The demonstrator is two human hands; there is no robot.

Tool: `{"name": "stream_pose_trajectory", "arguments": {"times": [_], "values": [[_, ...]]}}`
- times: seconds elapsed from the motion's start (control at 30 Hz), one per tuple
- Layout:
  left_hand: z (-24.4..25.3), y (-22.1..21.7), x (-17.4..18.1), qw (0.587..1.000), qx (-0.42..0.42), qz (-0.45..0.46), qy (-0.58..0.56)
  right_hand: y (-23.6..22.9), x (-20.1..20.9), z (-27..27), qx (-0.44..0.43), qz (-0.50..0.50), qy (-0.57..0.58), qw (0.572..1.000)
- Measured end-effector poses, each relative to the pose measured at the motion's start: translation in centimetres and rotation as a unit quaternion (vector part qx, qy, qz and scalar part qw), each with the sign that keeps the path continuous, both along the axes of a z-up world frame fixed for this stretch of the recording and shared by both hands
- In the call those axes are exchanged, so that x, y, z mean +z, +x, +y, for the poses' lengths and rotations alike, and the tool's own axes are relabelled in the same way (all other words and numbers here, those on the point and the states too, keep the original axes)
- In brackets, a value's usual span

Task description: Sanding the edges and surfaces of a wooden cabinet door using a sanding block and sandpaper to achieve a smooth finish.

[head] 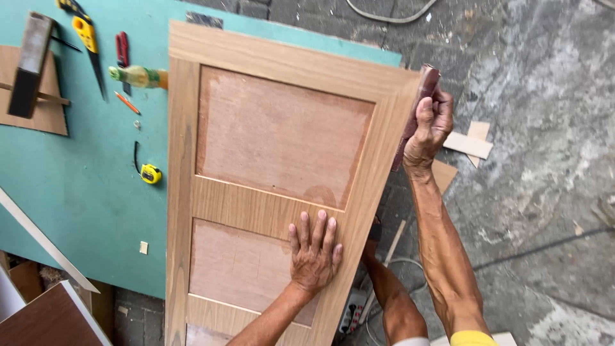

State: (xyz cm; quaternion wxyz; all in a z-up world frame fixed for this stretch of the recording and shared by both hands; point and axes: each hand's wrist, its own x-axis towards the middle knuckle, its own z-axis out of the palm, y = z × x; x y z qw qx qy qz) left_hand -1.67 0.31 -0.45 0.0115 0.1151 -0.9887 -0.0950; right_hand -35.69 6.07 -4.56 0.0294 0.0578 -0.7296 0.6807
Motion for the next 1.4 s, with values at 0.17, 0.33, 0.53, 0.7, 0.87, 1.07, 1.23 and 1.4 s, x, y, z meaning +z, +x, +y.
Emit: {"name": "stream_pose_trajectory", "arguments": {"times": [0.17, 0.33, 0.53, 0.7, 0.87, 1.07, 1.23, 1.4], "values": [[0.0, 0.5, 0.3, 1.000, -0.005, -0.008, 0.016, -0.4, -0.5, -0.1, 0.001, 0.001, -0.082, 0.997], [-0.3, 0.0, 0.7, 1.000, -0.006, -0.001, 0.006, -0.8, -0.7, 0.3, 0.011, 0.005, 0.033, 0.999], [-0.5, 0.1, 0.7, 1.000, -0.024, -0.006, 0.011, 3.6, 1.7, 0.3, -0.012, 0.002, 0.003, 1.000], [0.1, 0.3, 0.2, 0.999, 0.001, 0.034, -0.008, 26.3, 5.7, 5.7, -0.006, -0.152, 0.038, 0.988], [0.0, 0.7, -0.1, 0.996, 0.029, 0.079, -0.013, 38.1, 6.3, 8.9, -0.023, -0.247, 0.074, 0.966], [0.6, 1.3, -0.9, 0.992, 0.033, 0.111, -0.048, 33.0, 3.4, 8.4, 0.012, -0.081, -0.007, 0.997], [-0.9, 2.1, -6.5, 0.992, 0.040, 0.121, -0.012, 55.8, 8.4, 13.5, -0.013, -0.286, 0.074, 0.955], [1.6, 17.1, -0.3, 0.952, 0.078, 0.195, 0.221, 52.1, 3.6, 13.8, -0.004, -0.181, 0.064, 0.981]]}}
